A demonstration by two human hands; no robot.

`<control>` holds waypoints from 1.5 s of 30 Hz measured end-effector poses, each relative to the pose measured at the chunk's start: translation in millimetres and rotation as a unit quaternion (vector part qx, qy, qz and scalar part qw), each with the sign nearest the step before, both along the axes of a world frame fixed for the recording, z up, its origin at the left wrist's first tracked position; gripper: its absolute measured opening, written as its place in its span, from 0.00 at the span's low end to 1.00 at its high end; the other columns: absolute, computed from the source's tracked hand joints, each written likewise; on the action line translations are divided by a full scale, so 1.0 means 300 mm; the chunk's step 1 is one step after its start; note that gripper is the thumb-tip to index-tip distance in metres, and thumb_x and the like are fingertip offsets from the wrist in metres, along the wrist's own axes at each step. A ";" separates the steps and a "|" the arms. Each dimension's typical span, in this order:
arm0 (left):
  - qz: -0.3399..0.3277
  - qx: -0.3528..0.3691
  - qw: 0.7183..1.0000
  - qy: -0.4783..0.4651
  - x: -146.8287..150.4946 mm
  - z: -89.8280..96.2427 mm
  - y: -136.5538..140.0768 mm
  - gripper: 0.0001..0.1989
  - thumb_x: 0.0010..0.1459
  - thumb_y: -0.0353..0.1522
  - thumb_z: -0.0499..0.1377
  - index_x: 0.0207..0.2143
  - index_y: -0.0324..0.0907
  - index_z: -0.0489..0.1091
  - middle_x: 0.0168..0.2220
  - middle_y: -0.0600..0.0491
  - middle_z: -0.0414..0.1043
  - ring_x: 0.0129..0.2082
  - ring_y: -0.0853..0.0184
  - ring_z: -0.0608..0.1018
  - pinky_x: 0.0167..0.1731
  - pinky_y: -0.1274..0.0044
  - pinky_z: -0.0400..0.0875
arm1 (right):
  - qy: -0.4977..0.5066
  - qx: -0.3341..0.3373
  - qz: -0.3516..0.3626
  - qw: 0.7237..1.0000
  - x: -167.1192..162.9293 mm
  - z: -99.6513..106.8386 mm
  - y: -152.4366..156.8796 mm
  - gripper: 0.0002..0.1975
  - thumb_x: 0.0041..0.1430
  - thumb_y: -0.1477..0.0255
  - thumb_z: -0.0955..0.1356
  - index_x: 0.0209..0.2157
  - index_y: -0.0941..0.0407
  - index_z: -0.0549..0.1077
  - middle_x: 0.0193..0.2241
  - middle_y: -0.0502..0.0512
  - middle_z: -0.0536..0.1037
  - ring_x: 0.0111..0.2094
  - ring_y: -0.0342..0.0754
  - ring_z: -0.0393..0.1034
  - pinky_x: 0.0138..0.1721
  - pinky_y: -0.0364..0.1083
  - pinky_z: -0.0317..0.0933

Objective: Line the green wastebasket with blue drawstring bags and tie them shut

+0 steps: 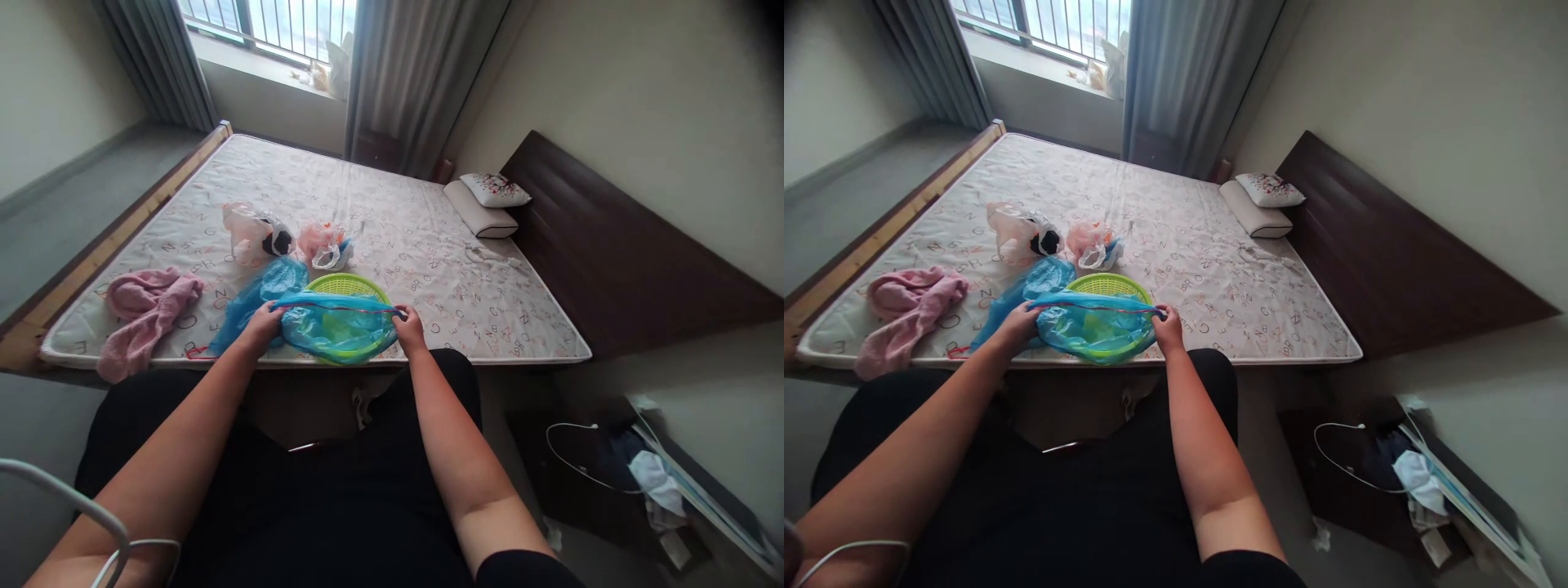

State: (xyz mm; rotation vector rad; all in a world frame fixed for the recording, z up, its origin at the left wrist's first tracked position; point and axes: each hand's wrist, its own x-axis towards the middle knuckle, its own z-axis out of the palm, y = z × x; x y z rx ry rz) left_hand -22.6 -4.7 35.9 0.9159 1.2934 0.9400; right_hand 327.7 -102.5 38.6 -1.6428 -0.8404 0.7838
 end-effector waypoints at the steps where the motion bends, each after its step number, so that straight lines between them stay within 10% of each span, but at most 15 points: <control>1: 0.004 0.015 1.000 0.020 0.000 0.006 0.002 0.31 0.47 0.30 0.70 0.56 0.37 0.74 0.33 0.54 0.77 0.27 0.68 0.76 0.29 0.79 0.71 | -0.007 0.006 0.015 1.000 -0.003 0.006 0.001 0.15 0.48 0.70 0.69 0.41 0.54 0.75 0.50 0.58 0.79 0.49 0.52 0.75 0.54 0.51 0.69; 8: -0.081 0.139 0.975 0.154 0.004 0.061 -0.009 0.32 0.47 0.39 0.67 0.55 0.39 0.77 0.48 0.47 0.82 0.47 0.55 0.81 0.52 0.70 0.75 | -0.242 0.064 0.129 0.959 -0.038 0.031 -0.015 0.08 0.52 0.70 0.70 0.35 0.52 0.69 0.58 0.67 0.74 0.65 0.59 0.65 0.68 0.59 0.58; 15: -0.123 0.195 0.955 0.188 0.023 0.076 -0.024 0.20 0.50 0.44 0.67 0.42 0.42 0.82 0.64 0.44 0.75 0.62 0.48 0.75 0.66 0.64 0.66 | -0.261 0.069 0.100 0.958 -0.059 0.049 -0.017 0.05 0.60 0.70 0.66 0.30 0.51 0.65 0.51 0.65 0.77 0.58 0.57 0.71 0.64 0.57 0.63; 22: -0.093 0.145 0.967 0.188 0.052 0.099 -0.041 0.18 0.50 0.37 0.70 0.44 0.43 0.81 0.43 0.48 0.83 0.49 0.52 0.80 0.56 0.69 0.73 | -0.294 0.003 0.056 0.954 -0.069 0.057 -0.022 0.15 0.59 0.77 0.64 0.48 0.58 0.73 0.63 0.72 0.66 0.69 0.59 0.60 0.70 0.59 0.57; 28: -0.119 0.188 0.951 0.212 0.068 0.117 -0.059 0.27 0.51 0.30 0.67 0.55 0.44 0.78 0.49 0.49 0.80 0.45 0.57 0.80 0.56 0.71 0.73 | -0.410 -0.010 0.134 0.902 -0.098 0.086 -0.034 0.28 0.59 0.78 0.69 0.61 0.53 0.72 0.71 0.65 0.62 0.73 0.66 0.52 0.72 0.67 0.50; 33: -0.149 0.246 0.932 0.221 0.059 0.104 -0.052 0.25 0.45 0.26 0.66 0.49 0.44 0.82 0.51 0.47 0.76 0.55 0.53 0.77 0.66 0.67 0.66 | -0.456 -0.054 0.167 0.872 -0.109 0.116 -0.039 0.18 0.61 0.81 0.66 0.50 0.52 0.78 0.68 0.63 0.66 0.67 0.66 0.61 0.66 0.67 0.58; 41: -0.227 0.281 0.856 0.370 0.034 0.048 -0.043 0.11 0.43 0.29 0.69 0.33 0.44 0.82 0.55 0.41 0.72 0.64 0.43 0.71 0.71 0.61 0.62 | -0.415 -0.078 0.116 0.899 -0.090 0.105 -0.032 0.09 0.61 0.77 0.66 0.42 0.53 0.72 0.50 0.64 0.75 0.46 0.57 0.71 0.51 0.55 0.65; 45: -0.196 0.293 0.876 0.329 0.032 0.063 -0.055 0.09 0.41 0.30 0.70 0.30 0.45 0.80 0.55 0.42 0.72 0.63 0.44 0.71 0.70 0.63 0.62 | -0.299 -0.042 0.055 0.952 -0.096 0.083 -0.026 0.03 0.60 0.74 0.64 0.36 0.51 0.65 0.42 0.59 0.77 0.43 0.55 0.71 0.49 0.52 0.65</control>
